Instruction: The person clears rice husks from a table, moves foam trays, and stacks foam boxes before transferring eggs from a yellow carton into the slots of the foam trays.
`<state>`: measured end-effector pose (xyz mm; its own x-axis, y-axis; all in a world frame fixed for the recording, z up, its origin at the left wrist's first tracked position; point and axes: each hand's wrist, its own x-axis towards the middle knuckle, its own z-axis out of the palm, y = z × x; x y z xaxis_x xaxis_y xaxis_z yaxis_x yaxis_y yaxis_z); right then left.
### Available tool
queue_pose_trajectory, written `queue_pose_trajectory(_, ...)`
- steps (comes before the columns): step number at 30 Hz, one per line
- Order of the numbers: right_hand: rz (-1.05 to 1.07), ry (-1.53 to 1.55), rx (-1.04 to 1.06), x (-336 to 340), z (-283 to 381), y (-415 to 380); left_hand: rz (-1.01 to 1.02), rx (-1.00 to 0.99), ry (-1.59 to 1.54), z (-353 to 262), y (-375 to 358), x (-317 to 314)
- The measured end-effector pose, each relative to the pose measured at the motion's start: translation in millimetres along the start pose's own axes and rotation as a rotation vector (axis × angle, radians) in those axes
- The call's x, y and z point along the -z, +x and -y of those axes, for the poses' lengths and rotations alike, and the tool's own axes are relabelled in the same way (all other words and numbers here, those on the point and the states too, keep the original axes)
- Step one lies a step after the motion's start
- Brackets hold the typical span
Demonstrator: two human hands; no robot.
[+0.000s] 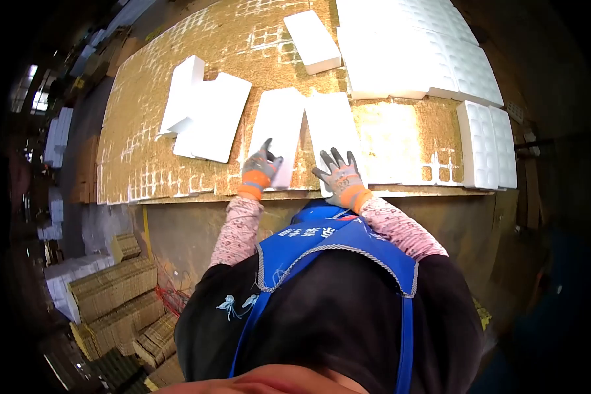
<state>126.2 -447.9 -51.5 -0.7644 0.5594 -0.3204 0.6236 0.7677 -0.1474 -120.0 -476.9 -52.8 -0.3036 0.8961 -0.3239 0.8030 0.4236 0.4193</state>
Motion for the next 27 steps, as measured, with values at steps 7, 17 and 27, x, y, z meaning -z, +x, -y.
queue_pose_trajectory(7, -0.266, 0.095, -0.048, -21, -12, -24, -0.457, -0.014, 0.255, 3, 3, -15)
queue_pose_trajectory(17, -0.257, 0.214, -0.176, -6, -42, -72, 0.056, -0.185, -0.071, -78, -2, -65)
queue_pose_trajectory(27, -0.338, 0.228, -0.401, -23, -223, -169, 0.153, -0.511, -0.063, -241, 20, -144)
